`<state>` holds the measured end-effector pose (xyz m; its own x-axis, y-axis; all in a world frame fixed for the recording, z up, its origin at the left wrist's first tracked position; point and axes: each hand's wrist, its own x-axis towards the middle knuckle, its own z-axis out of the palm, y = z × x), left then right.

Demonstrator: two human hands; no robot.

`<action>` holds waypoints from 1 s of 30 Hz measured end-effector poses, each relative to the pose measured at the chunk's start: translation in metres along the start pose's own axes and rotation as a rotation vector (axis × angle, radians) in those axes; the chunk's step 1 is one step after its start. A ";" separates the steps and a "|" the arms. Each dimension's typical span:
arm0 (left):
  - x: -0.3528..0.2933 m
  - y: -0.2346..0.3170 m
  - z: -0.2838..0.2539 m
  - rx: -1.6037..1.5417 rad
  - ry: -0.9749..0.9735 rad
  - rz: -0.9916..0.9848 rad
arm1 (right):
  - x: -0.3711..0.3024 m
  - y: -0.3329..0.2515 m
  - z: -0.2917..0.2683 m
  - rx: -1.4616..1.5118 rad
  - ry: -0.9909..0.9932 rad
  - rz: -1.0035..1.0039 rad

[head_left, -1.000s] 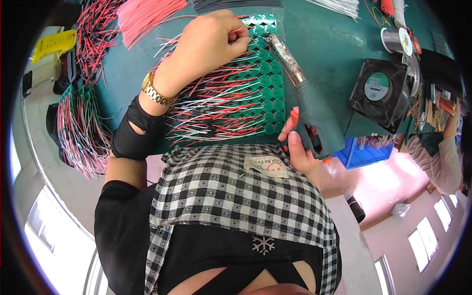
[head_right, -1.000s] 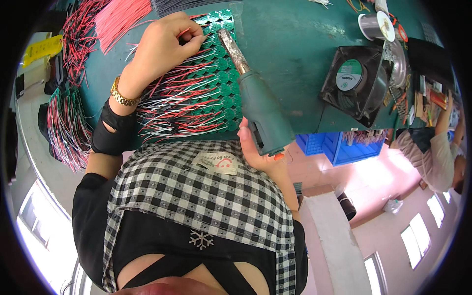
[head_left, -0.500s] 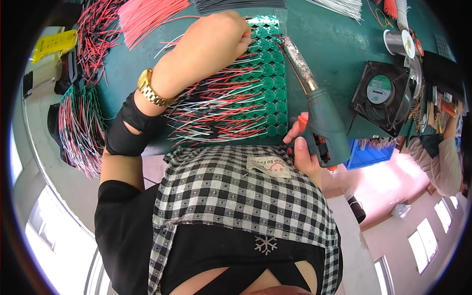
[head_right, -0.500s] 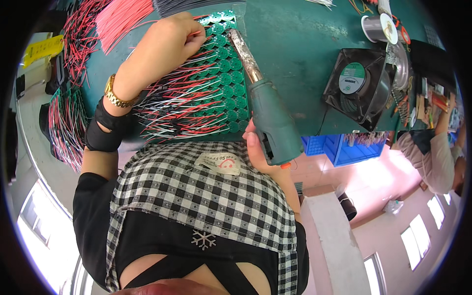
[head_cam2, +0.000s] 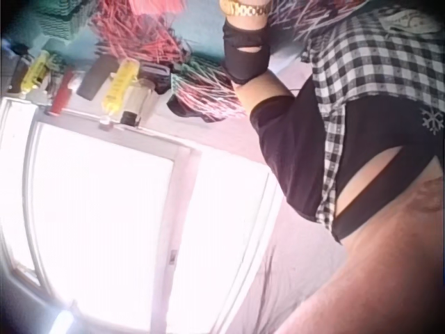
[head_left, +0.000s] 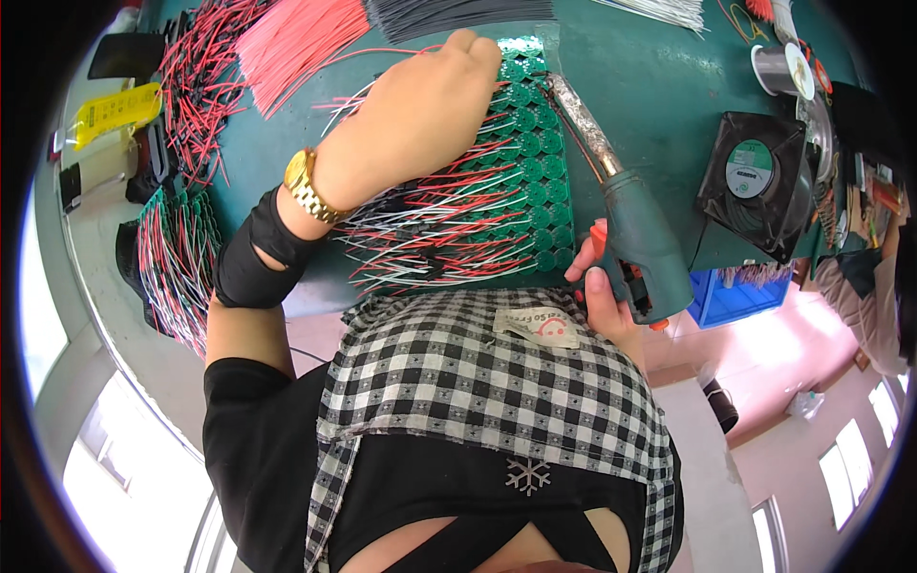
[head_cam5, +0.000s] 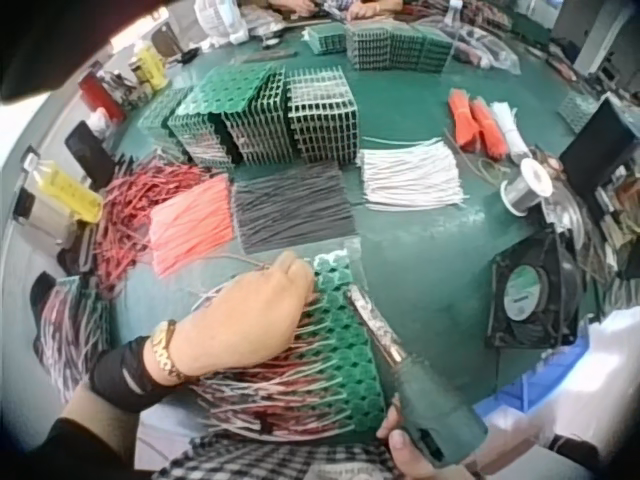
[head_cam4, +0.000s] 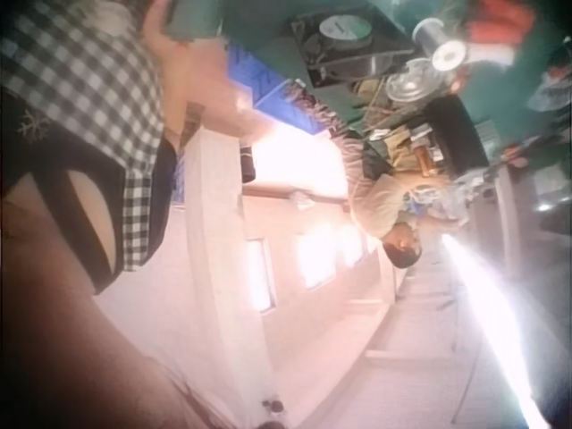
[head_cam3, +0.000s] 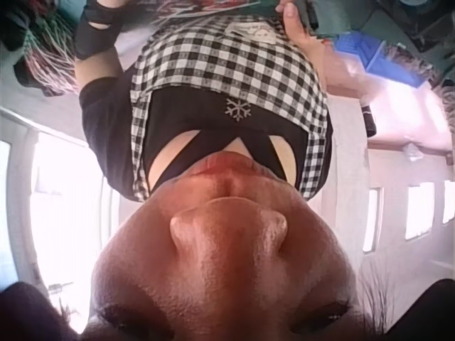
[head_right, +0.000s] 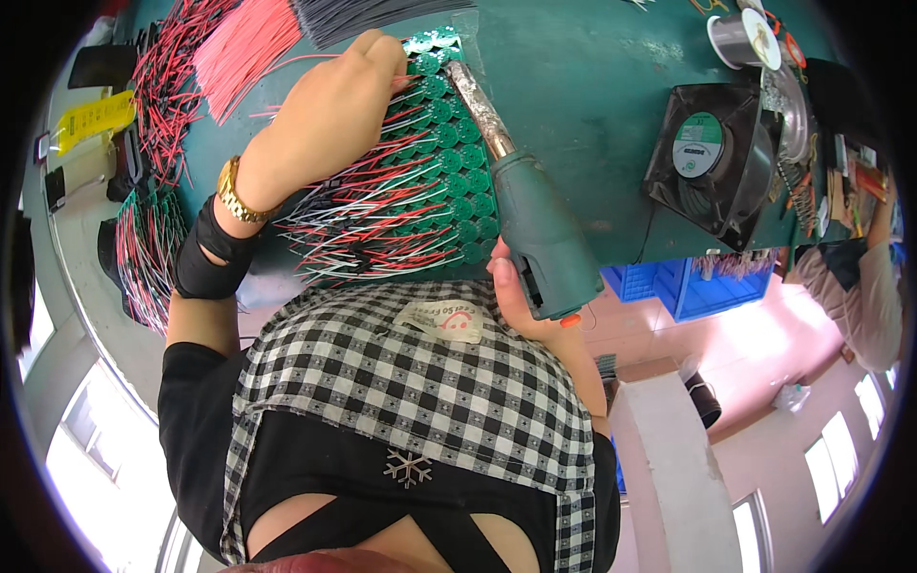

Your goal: The person solders red and white wire bundles onto small green circuit boards with a soldering iron at a workbench.

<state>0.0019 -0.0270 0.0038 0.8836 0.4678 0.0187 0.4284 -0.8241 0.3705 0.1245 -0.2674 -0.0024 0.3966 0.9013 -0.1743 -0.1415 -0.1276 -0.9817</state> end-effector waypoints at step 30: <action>0.005 -0.009 0.010 -0.321 0.179 -0.053 | -0.005 0.007 -0.002 -0.070 0.024 0.099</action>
<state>0.0044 -0.0202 -0.0091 0.8027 0.5788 0.1437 0.3664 -0.6688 0.6469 0.1237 -0.2734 -0.0086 0.4053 0.8729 -0.2718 -0.1177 -0.2450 -0.9624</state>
